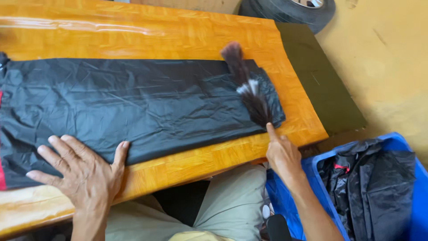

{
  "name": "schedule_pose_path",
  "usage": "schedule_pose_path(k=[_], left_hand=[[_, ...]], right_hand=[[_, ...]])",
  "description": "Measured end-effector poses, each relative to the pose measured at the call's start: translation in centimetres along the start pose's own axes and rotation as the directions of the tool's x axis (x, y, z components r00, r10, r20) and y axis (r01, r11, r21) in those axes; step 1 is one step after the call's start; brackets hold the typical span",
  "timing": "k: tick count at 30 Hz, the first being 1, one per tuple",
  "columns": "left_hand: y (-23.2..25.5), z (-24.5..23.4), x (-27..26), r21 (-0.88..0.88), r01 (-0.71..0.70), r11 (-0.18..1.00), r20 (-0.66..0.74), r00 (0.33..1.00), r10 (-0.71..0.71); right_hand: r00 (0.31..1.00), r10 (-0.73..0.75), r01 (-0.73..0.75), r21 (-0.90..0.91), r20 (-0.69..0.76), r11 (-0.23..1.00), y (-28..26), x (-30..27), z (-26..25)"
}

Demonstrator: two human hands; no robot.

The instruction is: The person folds a black garment by smoothing the fabric, folding in the sides, and rolling it tightly. The person then inserts the rolled garment into a small zippered pouch.

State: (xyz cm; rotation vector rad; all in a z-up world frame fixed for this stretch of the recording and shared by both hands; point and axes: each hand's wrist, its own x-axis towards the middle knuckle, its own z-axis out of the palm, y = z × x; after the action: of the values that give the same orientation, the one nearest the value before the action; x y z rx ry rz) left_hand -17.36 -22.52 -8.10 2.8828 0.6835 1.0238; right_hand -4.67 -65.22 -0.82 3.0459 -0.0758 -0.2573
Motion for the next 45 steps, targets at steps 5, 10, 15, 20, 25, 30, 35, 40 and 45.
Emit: schedule_pose_path(k=[5, 10, 15, 20, 25, 30, 35, 40, 45], left_hand=[[0.6, -1.8, 1.2, -0.121, -0.119, 0.985, -0.066, 0.992, 0.111], [3.4, -5.9, 4.3, -0.192, 0.056, 0.980, 0.189, 0.982, -0.019], [3.5, -2.6, 10.6, -0.122, 0.038, 0.992, 0.425, 0.905, 0.018], [6.0, 9.2, 22.9, -0.428, -0.475, 0.769, 0.162, 0.796, 0.583], [9.9, 10.2, 26.3, -0.278, -0.181, 0.943, 0.739, 0.588, 0.330], [9.5, 11.5, 27.7, -0.275, -0.025, 0.961, 0.821, 0.513, 0.249], [8.8, 12.1, 28.6, -0.396, -0.014, 0.918, 0.810, 0.466, 0.356], [9.2, 13.3, 29.0, -0.378, -0.086, 0.922, 0.827, 0.416, 0.377], [10.9, 12.0, 29.3, -0.287, -0.111, 0.951, 0.887, 0.343, 0.308]], right_hand=[[0.982, 0.160, -0.157, 0.038, -0.101, 0.987, 6.5, 6.0, 0.1], [0.966, 0.255, -0.250, 0.104, -0.040, 0.963, 7.9, 8.7, -1.9], [0.956, 0.166, -0.042, 0.448, -0.241, 0.893, 6.7, 10.7, -2.5], [0.949, 0.304, -0.222, 0.868, 0.087, 0.445, 5.2, 10.9, -0.1], [0.941, 0.337, -0.142, 0.927, 0.018, 0.347, 5.2, 10.7, 1.3], [0.970, 0.205, 0.017, 0.877, -0.130, 0.480, 5.8, 9.5, 1.8], [0.970, 0.209, -0.025, 0.796, -0.128, 0.605, 7.1, 10.4, 3.4], [0.980, 0.128, 0.054, 0.817, -0.155, 0.574, 8.1, 10.1, 4.4], [0.978, 0.089, 0.102, 0.810, -0.186, 0.578, 8.5, 9.5, 5.3]])
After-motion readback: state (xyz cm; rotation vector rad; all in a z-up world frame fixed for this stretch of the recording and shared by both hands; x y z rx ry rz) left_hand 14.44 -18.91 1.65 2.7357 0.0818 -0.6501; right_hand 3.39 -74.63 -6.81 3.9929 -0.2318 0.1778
